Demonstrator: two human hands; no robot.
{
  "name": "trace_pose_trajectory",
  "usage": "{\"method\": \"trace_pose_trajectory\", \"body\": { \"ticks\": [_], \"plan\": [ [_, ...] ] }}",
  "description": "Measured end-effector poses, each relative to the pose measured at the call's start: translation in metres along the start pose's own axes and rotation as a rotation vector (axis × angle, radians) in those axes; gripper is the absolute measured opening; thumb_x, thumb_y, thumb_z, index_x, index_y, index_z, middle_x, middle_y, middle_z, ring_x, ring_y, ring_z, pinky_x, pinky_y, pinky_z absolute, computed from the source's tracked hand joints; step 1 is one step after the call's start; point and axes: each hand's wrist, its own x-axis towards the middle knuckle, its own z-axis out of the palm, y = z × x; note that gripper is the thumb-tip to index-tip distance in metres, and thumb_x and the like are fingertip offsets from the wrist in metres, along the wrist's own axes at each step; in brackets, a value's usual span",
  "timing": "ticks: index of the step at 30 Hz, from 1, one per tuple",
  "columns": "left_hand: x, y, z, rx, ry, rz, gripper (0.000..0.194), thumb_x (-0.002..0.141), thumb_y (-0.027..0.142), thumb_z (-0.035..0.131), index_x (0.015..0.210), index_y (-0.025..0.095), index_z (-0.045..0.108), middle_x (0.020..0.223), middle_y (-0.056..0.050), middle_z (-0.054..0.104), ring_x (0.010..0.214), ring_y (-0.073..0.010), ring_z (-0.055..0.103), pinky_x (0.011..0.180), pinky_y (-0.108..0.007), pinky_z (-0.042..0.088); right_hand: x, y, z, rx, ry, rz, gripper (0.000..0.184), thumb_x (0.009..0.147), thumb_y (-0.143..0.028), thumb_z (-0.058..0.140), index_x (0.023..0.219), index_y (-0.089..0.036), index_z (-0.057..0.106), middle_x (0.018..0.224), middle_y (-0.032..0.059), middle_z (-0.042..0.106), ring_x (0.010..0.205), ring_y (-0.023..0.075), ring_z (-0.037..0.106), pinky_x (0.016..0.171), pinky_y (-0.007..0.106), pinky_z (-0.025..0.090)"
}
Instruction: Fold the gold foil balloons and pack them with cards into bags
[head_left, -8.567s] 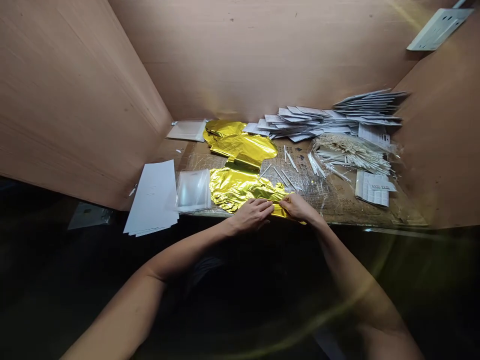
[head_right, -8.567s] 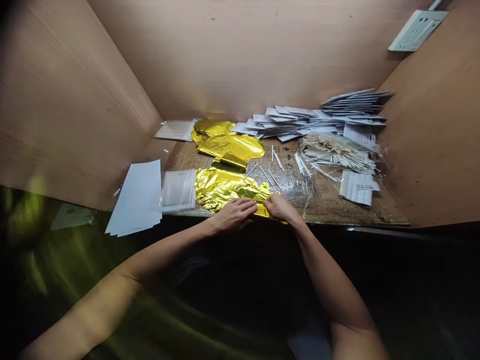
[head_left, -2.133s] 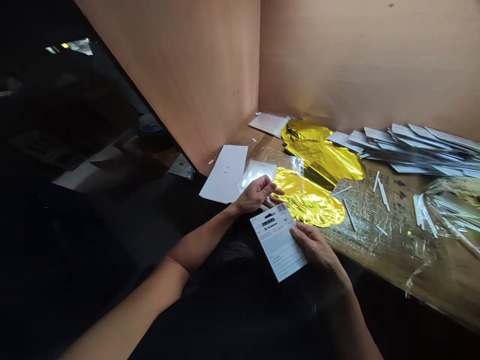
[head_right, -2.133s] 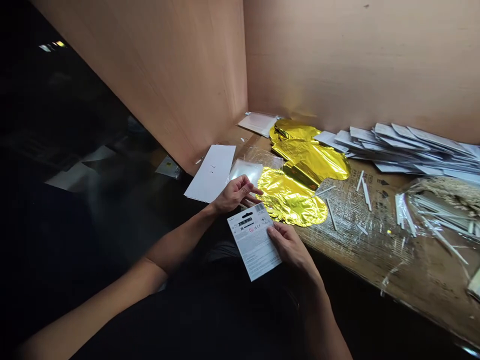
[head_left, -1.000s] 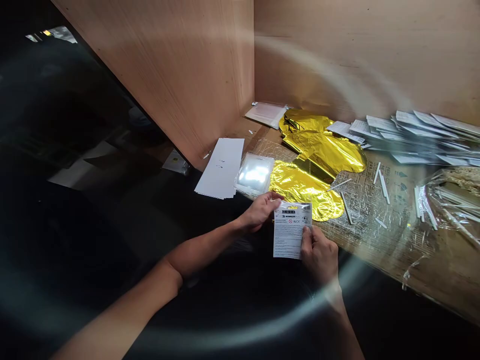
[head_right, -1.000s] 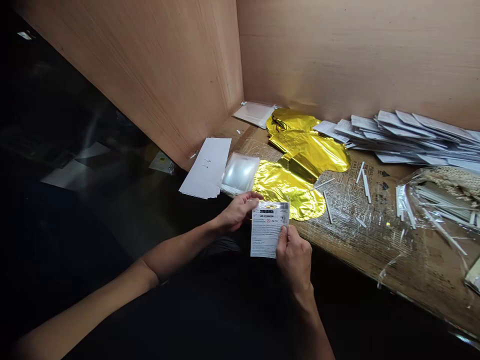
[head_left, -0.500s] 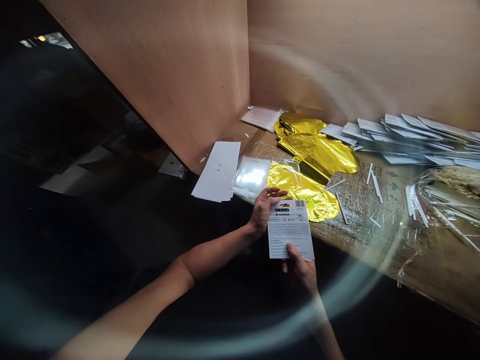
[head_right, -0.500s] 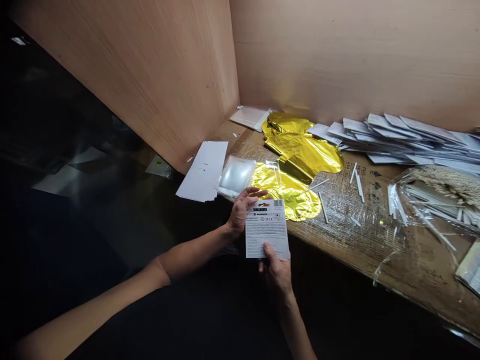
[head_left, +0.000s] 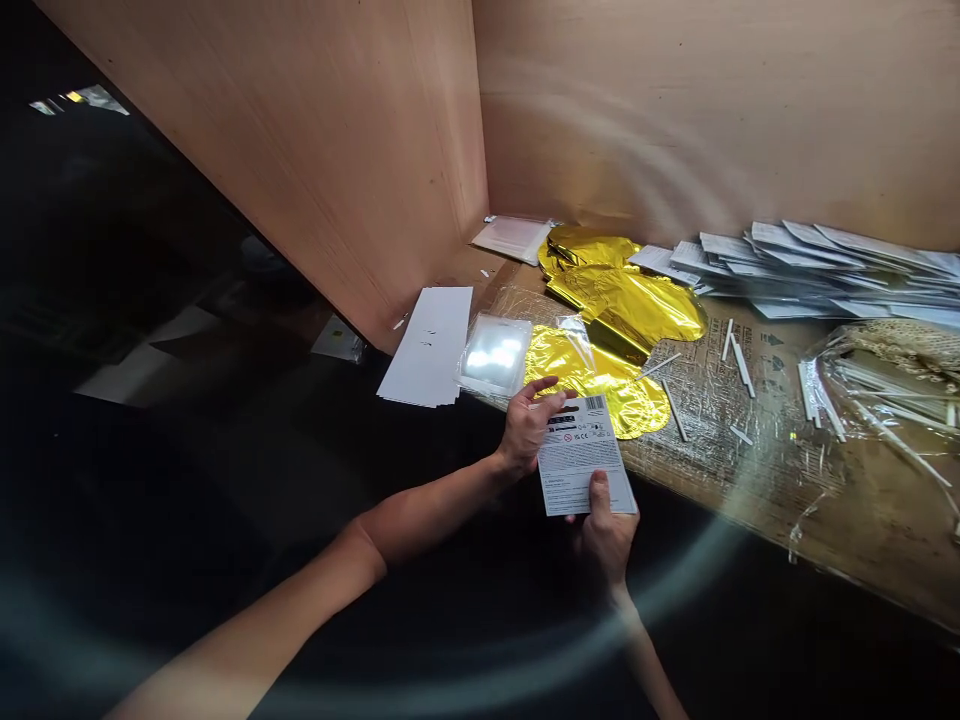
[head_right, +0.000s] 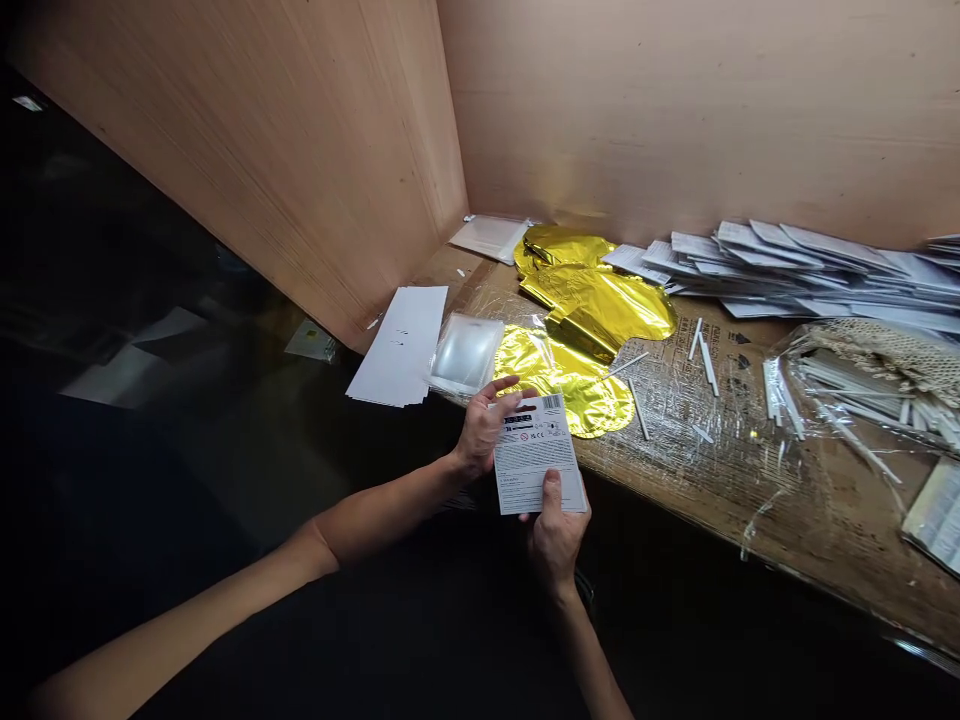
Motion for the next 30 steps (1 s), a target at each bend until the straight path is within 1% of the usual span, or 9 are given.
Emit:
{"method": "trace_pose_trajectory", "body": {
  "ticks": [3, 6, 9, 16, 21, 23, 25, 27, 30],
  "plan": [
    [-0.005, -0.009, -0.001, 0.035, -0.048, -0.019, 0.075, 0.067, 0.039, 0.097, 0.129, 0.016, 0.06, 0.093, -0.006, 0.079, 0.076, -0.0192, 0.075, 0.076, -0.035, 0.061, -0.001, 0.004, 0.005, -0.051, 0.06, 0.012, 0.055, 0.087, -0.057, 0.082, 0.119, -0.014, 0.071, 0.097, 0.0102, 0.078, 0.059, 0.0172, 0.066, 0.041, 0.025, 0.049],
    [-0.008, -0.018, 0.0, 0.035, -0.036, -0.003, 0.066, 0.065, 0.041, 0.099, 0.117, 0.015, 0.066, 0.092, -0.007, 0.079, 0.077, -0.0191, 0.074, 0.077, -0.034, 0.061, 0.002, 0.008, 0.008, -0.045, 0.111, -0.044, 0.057, 0.089, -0.054, 0.081, 0.126, -0.012, 0.072, 0.112, 0.0151, 0.08, 0.087, 0.0279, 0.078, 0.068, 0.034, 0.064],
    [-0.011, -0.023, 0.002, 0.042, -0.058, 0.037, 0.053, 0.068, 0.043, 0.098, 0.104, 0.014, 0.073, 0.093, -0.008, 0.079, 0.081, -0.0203, 0.074, 0.08, -0.036, 0.061, 0.008, 0.013, 0.008, -0.03, 0.108, -0.084, 0.057, 0.091, -0.052, 0.08, 0.128, -0.011, 0.073, 0.121, 0.0176, 0.079, 0.105, 0.0328, 0.078, 0.088, 0.041, 0.065],
    [-0.033, -0.032, 0.005, 0.017, -0.16, -0.034, 0.054, 0.071, 0.044, 0.097, 0.108, 0.01, 0.076, 0.104, -0.014, 0.081, 0.094, -0.0283, 0.078, 0.096, -0.047, 0.061, 0.021, 0.013, 0.008, -0.011, 0.107, -0.204, 0.048, 0.092, -0.047, 0.08, 0.125, -0.013, 0.073, 0.121, 0.0146, 0.079, 0.111, 0.0326, 0.077, 0.097, 0.047, 0.063],
    [-0.053, -0.061, 0.002, 0.056, -0.229, -0.076, 0.057, 0.077, 0.048, 0.092, 0.116, 0.01, 0.077, 0.118, -0.017, 0.079, 0.111, -0.0321, 0.076, 0.111, -0.051, 0.055, 0.031, 0.018, 0.014, -0.11, 0.35, -0.381, 0.042, 0.094, -0.051, 0.076, 0.119, -0.019, 0.067, 0.11, 0.0085, 0.077, 0.101, 0.0274, 0.076, 0.097, 0.047, 0.062],
    [-0.051, -0.067, -0.002, 0.116, -0.308, -0.105, 0.061, 0.081, 0.054, 0.087, 0.122, 0.01, 0.074, 0.126, -0.019, 0.077, 0.119, -0.0339, 0.073, 0.114, -0.051, 0.053, 0.034, 0.019, 0.009, -0.145, 0.413, -0.344, 0.043, 0.096, -0.055, 0.07, 0.119, -0.018, 0.067, 0.113, 0.0099, 0.076, 0.105, 0.0284, 0.075, 0.097, 0.047, 0.061],
    [-0.041, -0.064, -0.008, 0.303, -0.413, -0.092, 0.064, 0.086, 0.057, 0.08, 0.129, 0.011, 0.069, 0.129, -0.019, 0.075, 0.12, -0.0344, 0.073, 0.112, -0.052, 0.055, 0.034, 0.016, -0.002, -0.115, 0.352, -0.25, 0.047, 0.094, -0.057, 0.072, 0.119, -0.018, 0.069, 0.113, 0.0108, 0.076, 0.107, 0.0288, 0.074, 0.094, 0.045, 0.062],
    [-0.026, -0.052, -0.015, 0.66, -0.462, 0.053, 0.069, 0.087, 0.057, 0.079, 0.138, 0.013, 0.061, 0.13, -0.019, 0.074, 0.121, -0.0353, 0.072, 0.109, -0.054, 0.056, 0.034, 0.012, -0.018, -0.064, 0.177, -0.12, 0.047, 0.087, -0.055, 0.079, 0.113, -0.017, 0.072, 0.102, 0.0086, 0.077, 0.089, 0.0241, 0.075, 0.075, 0.036, 0.063],
    [-0.002, -0.032, -0.022, 1.245, -0.489, 0.519, 0.076, 0.088, 0.051, 0.079, 0.149, 0.015, 0.051, 0.147, -0.024, 0.061, 0.141, -0.0391, 0.058, 0.119, -0.061, 0.046, 0.035, 0.008, -0.04, -0.003, 0.031, 0.004, 0.045, 0.078, -0.051, 0.09, 0.098, -0.016, 0.072, 0.072, -0.0009, 0.068, 0.048, 0.009, 0.054, 0.042, 0.022, 0.044]
  ]
}}
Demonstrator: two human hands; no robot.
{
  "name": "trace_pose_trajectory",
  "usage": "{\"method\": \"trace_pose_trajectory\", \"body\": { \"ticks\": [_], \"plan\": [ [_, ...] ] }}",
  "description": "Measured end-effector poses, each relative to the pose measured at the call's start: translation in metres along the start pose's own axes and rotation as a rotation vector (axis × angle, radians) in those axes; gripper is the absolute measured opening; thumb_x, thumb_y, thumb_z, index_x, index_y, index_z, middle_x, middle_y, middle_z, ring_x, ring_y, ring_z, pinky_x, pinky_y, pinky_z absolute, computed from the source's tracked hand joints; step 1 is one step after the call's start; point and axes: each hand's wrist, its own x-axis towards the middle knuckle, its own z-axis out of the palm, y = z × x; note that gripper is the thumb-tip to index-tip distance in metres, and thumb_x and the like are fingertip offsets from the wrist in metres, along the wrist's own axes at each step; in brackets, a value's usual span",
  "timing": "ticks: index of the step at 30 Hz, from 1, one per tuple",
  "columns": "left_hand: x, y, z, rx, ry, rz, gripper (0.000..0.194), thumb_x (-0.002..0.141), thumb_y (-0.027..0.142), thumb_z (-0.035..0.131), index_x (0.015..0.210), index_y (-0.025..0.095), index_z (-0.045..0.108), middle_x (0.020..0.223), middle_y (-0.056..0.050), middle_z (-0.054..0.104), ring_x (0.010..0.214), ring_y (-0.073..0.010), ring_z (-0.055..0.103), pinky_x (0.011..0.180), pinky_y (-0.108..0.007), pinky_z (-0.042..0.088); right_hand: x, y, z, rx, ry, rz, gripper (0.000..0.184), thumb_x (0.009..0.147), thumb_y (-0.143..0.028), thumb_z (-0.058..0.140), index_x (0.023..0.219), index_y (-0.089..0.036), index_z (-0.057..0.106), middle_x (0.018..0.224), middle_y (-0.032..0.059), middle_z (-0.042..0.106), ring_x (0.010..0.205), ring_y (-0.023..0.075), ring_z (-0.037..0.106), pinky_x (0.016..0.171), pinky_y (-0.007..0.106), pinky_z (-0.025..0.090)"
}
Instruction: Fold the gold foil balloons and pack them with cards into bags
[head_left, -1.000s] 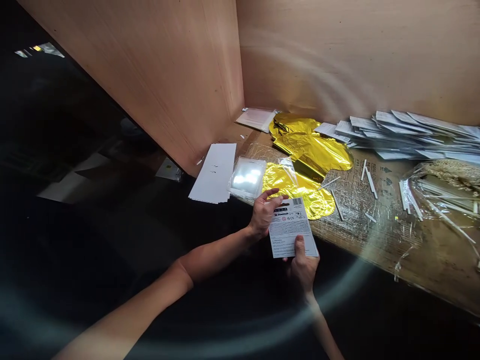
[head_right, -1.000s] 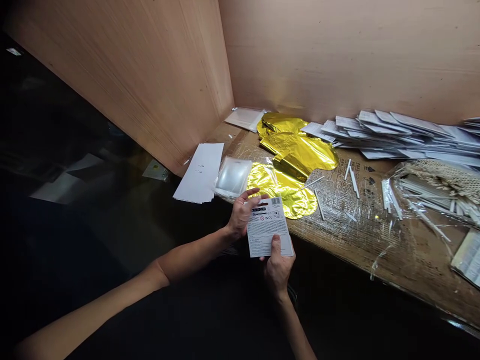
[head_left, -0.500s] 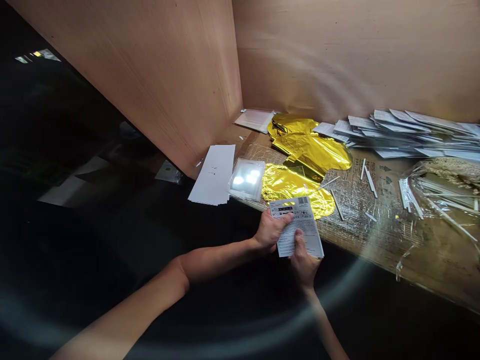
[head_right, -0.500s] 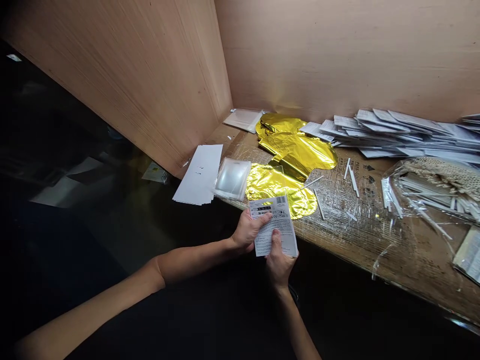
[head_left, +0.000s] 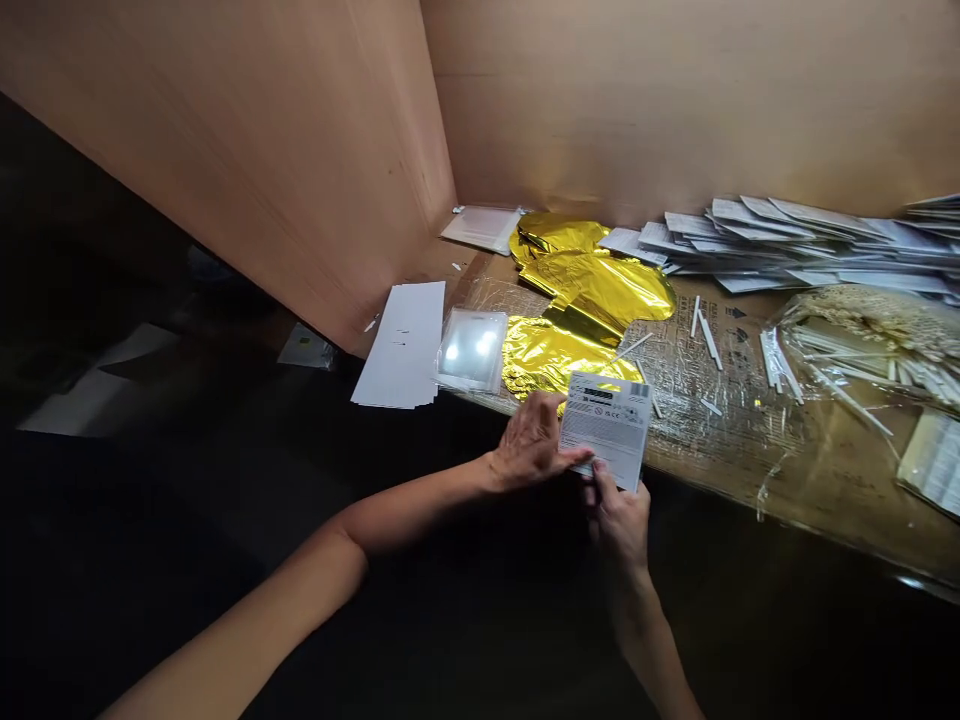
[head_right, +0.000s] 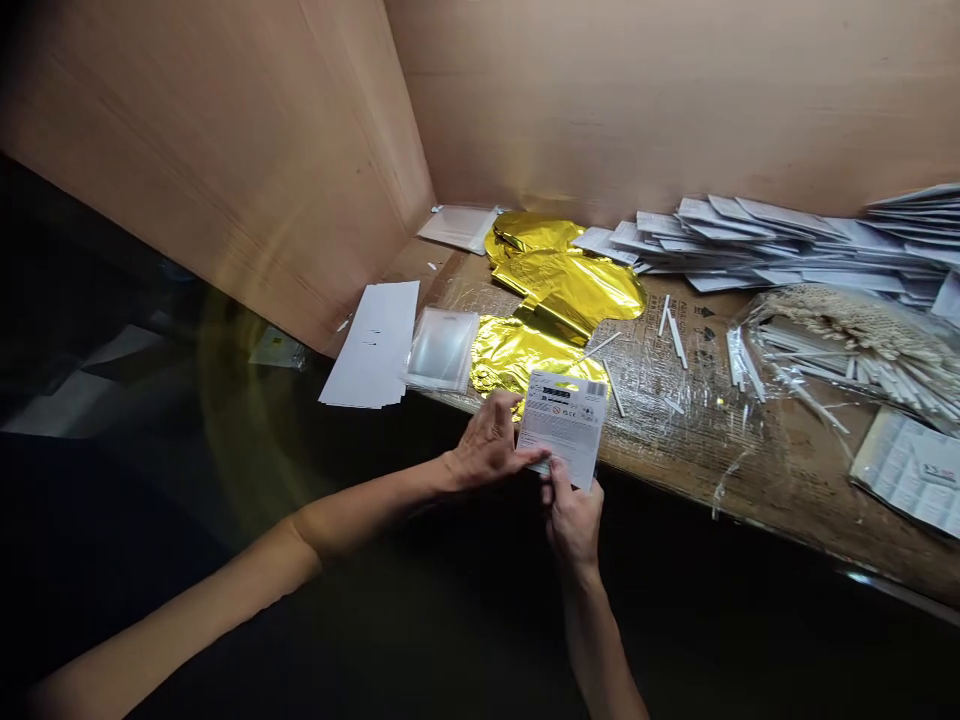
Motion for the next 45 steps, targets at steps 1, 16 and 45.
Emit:
{"method": "trace_pose_trajectory", "body": {
  "ticks": [1, 16, 45],
  "plan": [
    [0.006, -0.004, -0.005, 0.164, -0.012, 0.137, 0.071, 0.092, 0.047, 0.076, 0.151, 0.016, 0.05, 0.156, -0.024, 0.054, 0.149, -0.0392, 0.05, 0.124, -0.062, 0.04, 0.002, 0.001, -0.004, 0.021, 0.011, 0.01, 0.046, 0.076, -0.051, 0.093, 0.095, -0.016, 0.07, 0.066, -0.0039, 0.063, 0.043, 0.0059, 0.046, 0.038, 0.019, 0.037],
    [0.03, -0.014, 0.006, 0.475, -0.402, 0.7, 0.062, 0.102, 0.056, 0.058, 0.146, 0.013, 0.062, 0.152, -0.018, 0.062, 0.142, -0.0333, 0.057, 0.117, -0.051, 0.048, 0.008, 0.021, -0.019, 0.167, 0.076, 0.032, 0.058, 0.07, -0.063, 0.093, 0.069, -0.02, 0.055, 0.046, -0.0096, 0.047, 0.034, 0.0029, 0.033, 0.033, 0.017, 0.024],
    [0.111, -0.013, 0.022, 0.442, -0.353, 0.407, 0.032, 0.103, 0.046, 0.059, 0.112, 0.024, 0.081, 0.142, -0.007, 0.068, 0.135, -0.0297, 0.057, 0.111, -0.046, 0.046, 0.027, -0.051, -0.045, -0.857, 0.135, -0.691, 0.032, 0.104, -0.04, 0.057, 0.082, -0.02, 0.07, 0.076, 0.003, 0.061, 0.074, 0.0197, 0.058, 0.072, 0.033, 0.048]
  ]
}}
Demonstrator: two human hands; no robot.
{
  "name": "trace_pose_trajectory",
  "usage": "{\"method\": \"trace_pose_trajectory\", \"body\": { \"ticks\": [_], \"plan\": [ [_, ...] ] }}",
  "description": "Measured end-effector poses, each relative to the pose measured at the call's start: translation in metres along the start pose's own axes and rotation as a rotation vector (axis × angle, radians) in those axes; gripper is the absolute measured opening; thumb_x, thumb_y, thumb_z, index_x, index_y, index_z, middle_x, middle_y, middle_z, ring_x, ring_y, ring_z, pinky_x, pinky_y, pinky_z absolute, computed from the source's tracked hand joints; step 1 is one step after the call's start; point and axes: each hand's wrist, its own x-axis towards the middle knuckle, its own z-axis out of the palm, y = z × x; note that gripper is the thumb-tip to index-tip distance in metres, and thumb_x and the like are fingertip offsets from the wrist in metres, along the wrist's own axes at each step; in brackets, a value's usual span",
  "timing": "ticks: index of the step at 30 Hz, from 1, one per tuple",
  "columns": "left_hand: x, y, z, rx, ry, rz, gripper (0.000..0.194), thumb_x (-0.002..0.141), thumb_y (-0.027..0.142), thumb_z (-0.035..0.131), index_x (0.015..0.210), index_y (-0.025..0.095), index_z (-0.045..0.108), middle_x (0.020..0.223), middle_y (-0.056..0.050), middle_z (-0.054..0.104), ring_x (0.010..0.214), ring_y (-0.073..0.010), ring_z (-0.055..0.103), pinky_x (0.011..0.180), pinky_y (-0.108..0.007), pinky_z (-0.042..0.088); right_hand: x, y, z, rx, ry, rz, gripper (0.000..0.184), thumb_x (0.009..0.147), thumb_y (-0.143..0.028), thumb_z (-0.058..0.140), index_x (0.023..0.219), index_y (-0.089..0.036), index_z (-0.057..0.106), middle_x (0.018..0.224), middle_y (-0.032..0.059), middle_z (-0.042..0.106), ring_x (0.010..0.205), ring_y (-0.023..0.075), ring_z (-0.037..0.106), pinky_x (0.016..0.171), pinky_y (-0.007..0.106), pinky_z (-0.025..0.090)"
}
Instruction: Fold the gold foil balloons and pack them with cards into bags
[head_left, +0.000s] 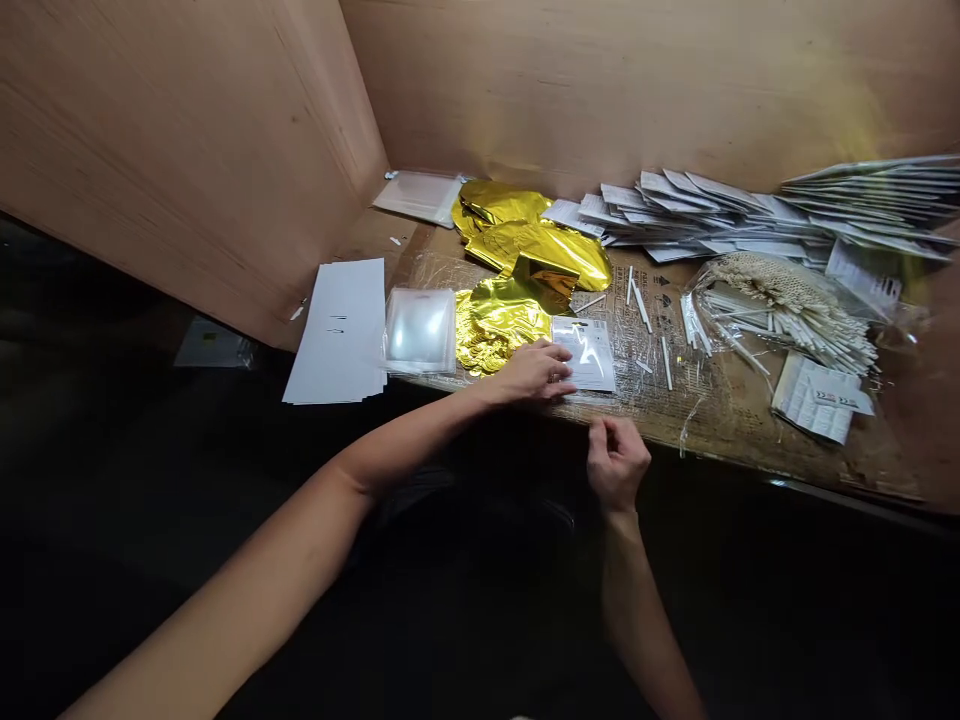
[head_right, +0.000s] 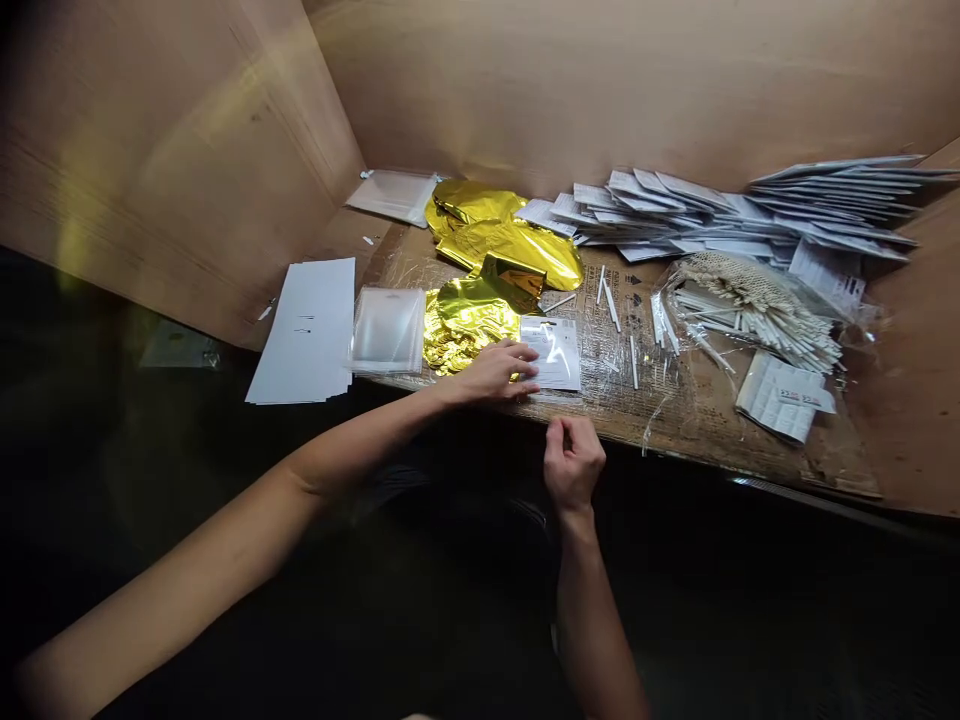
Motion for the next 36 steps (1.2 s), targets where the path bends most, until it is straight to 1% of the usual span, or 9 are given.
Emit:
{"method": "trace_pose_trajectory", "body": {
  "ticks": [5, 10, 15, 18, 22, 26, 30, 33, 36],
  "plan": [
    [0.004, -0.01, -0.008, -0.077, -0.059, 0.014, 0.035, 0.107, 0.041, 0.052, 0.111, 0.027, 0.083, 0.147, -0.008, 0.065, 0.133, -0.0289, 0.056, 0.112, -0.047, 0.044, 0.048, -0.01, 0.011, -0.422, -0.406, -0.334, 0.032, 0.099, -0.018, 0.053, 0.119, -0.023, 0.077, 0.112, 0.0095, 0.068, 0.079, 0.0207, 0.061, 0.066, 0.033, 0.042],
    [0.001, -0.012, -0.005, -0.085, -0.035, 0.034, 0.032, 0.106, 0.042, 0.054, 0.111, 0.029, 0.083, 0.149, -0.007, 0.064, 0.134, -0.0287, 0.055, 0.111, -0.047, 0.045, 0.053, -0.006, -0.002, -0.369, -0.582, -0.422, 0.028, 0.1, -0.016, 0.052, 0.104, -0.024, 0.079, 0.106, 0.0073, 0.067, 0.085, 0.0212, 0.063, 0.069, 0.032, 0.045],
    [0.001, -0.013, 0.0, -0.098, -0.015, 0.011, 0.032, 0.106, 0.041, 0.055, 0.117, 0.029, 0.082, 0.148, -0.007, 0.065, 0.134, -0.029, 0.056, 0.11, -0.047, 0.046, 0.066, -0.009, 0.01, -0.365, -0.536, -0.465, 0.022, 0.101, -0.024, 0.054, 0.106, -0.021, 0.075, 0.118, 0.0143, 0.066, 0.107, 0.0302, 0.06, 0.084, 0.041, 0.049],
    [0.001, -0.015, 0.0, -0.091, -0.007, 0.021, 0.031, 0.106, 0.039, 0.055, 0.117, 0.028, 0.082, 0.147, -0.007, 0.065, 0.134, -0.0284, 0.056, 0.111, -0.046, 0.045, 0.07, -0.011, 0.012, -0.095, -0.486, -0.343, 0.02, 0.102, -0.031, 0.054, 0.092, -0.022, 0.068, 0.102, 0.0121, 0.068, 0.098, 0.0285, 0.061, 0.089, 0.045, 0.048],
    [-0.008, -0.01, -0.006, -0.082, -0.013, 0.061, 0.027, 0.104, 0.032, 0.056, 0.114, 0.028, 0.081, 0.145, -0.006, 0.066, 0.133, -0.0277, 0.056, 0.11, -0.046, 0.044, 0.05, 0.001, -0.048, 0.307, -0.283, -0.057, 0.042, 0.109, -0.055, 0.033, 0.101, -0.026, 0.062, 0.068, -0.0013, 0.049, 0.055, 0.0175, 0.043, 0.057, 0.033, 0.042],
    [-0.026, 0.003, -0.011, -0.065, -0.086, 0.151, 0.024, 0.1, 0.025, 0.06, 0.114, 0.031, 0.079, 0.145, -0.007, 0.064, 0.136, -0.0301, 0.052, 0.109, -0.048, 0.041, 0.019, 0.02, -0.099, 0.032, -0.532, -0.034, 0.046, 0.088, -0.061, 0.076, 0.121, -0.028, 0.07, 0.091, 0.0045, 0.064, 0.073, 0.0218, 0.061, 0.062, 0.033, 0.05],
    [-0.035, 0.013, -0.011, -0.081, -0.119, 0.223, 0.02, 0.101, 0.03, 0.061, 0.112, 0.03, 0.078, 0.145, -0.007, 0.064, 0.143, -0.0318, 0.048, 0.111, -0.049, 0.037, 0.007, 0.029, -0.063, -0.385, -0.413, -0.267, 0.032, 0.094, -0.041, 0.073, 0.124, -0.03, 0.074, 0.134, 0.0125, 0.064, 0.107, 0.0296, 0.064, 0.07, 0.034, 0.052],
    [-0.034, 0.018, -0.005, -0.06, -0.083, 0.22, 0.023, 0.1, 0.046, 0.066, 0.108, 0.026, 0.076, 0.14, -0.008, 0.066, 0.14, -0.0328, 0.05, 0.11, -0.049, 0.037, 0.014, 0.03, -0.027, -0.34, -0.308, -0.296, 0.025, 0.105, -0.038, 0.057, 0.093, -0.023, 0.074, 0.108, 0.0121, 0.07, 0.095, 0.025, 0.065, 0.074, 0.034, 0.051],
    [-0.032, 0.023, 0.002, 0.027, -0.011, 0.138, 0.027, 0.105, 0.044, 0.057, 0.112, 0.022, 0.072, 0.129, -0.01, 0.071, 0.125, -0.0299, 0.057, 0.104, -0.046, 0.04, 0.022, 0.025, -0.013, -0.393, -0.138, -0.111, 0.034, 0.103, -0.048, 0.059, 0.085, -0.021, 0.067, 0.09, 0.0104, 0.067, 0.075, 0.023, 0.061, 0.069, 0.035, 0.046]
  ]
}}
